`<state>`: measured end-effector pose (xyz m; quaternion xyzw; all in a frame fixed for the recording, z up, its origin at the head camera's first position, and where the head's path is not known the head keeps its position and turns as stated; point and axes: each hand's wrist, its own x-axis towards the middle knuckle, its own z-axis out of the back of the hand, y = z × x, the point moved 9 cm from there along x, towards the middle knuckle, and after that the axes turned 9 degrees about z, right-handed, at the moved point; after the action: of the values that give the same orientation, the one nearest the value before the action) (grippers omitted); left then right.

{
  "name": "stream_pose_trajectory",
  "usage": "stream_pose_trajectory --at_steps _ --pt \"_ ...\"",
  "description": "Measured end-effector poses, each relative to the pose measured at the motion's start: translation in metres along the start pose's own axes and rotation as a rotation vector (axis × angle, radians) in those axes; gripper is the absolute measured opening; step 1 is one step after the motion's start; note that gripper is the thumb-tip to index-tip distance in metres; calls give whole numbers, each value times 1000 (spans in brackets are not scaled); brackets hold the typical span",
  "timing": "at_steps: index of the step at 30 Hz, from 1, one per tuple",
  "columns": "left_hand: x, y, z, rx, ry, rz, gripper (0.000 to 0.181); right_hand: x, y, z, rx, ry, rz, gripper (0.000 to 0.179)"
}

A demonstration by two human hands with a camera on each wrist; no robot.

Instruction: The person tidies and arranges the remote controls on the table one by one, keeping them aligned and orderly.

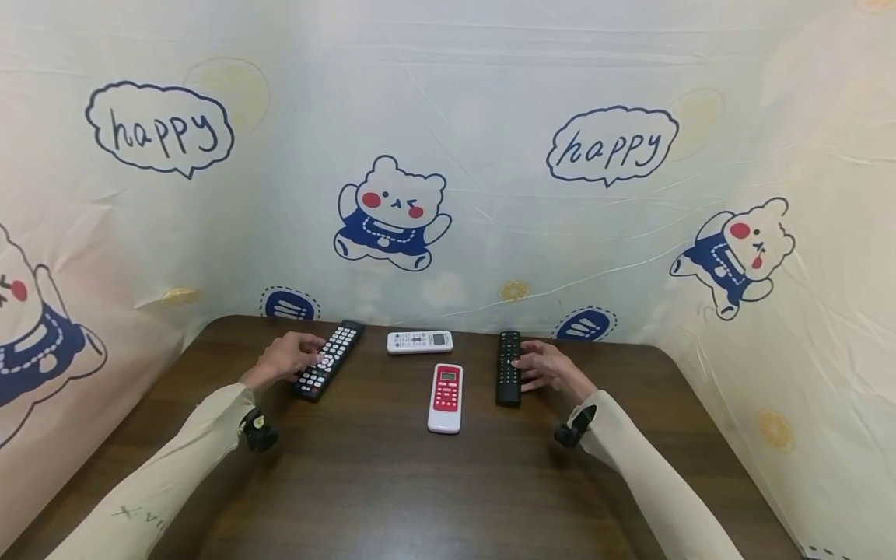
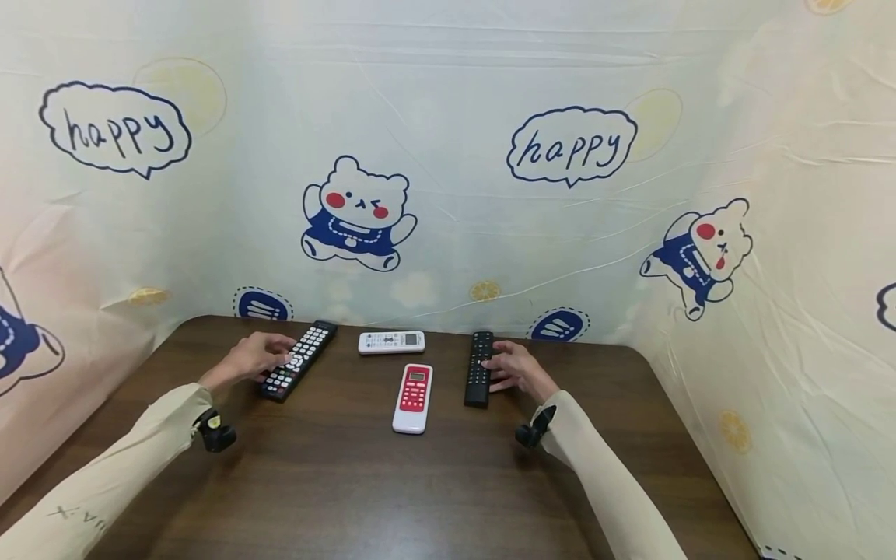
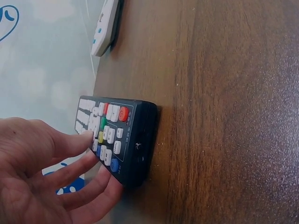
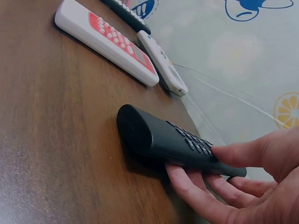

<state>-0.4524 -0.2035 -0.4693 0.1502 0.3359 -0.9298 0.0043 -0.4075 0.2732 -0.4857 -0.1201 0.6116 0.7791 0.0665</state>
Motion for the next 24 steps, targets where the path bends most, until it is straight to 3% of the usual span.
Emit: stream_pose_trajectory --at_steps 24 --pt "0 0 2 12 4 -10 46 -8 3 -11 15 66 24 68"
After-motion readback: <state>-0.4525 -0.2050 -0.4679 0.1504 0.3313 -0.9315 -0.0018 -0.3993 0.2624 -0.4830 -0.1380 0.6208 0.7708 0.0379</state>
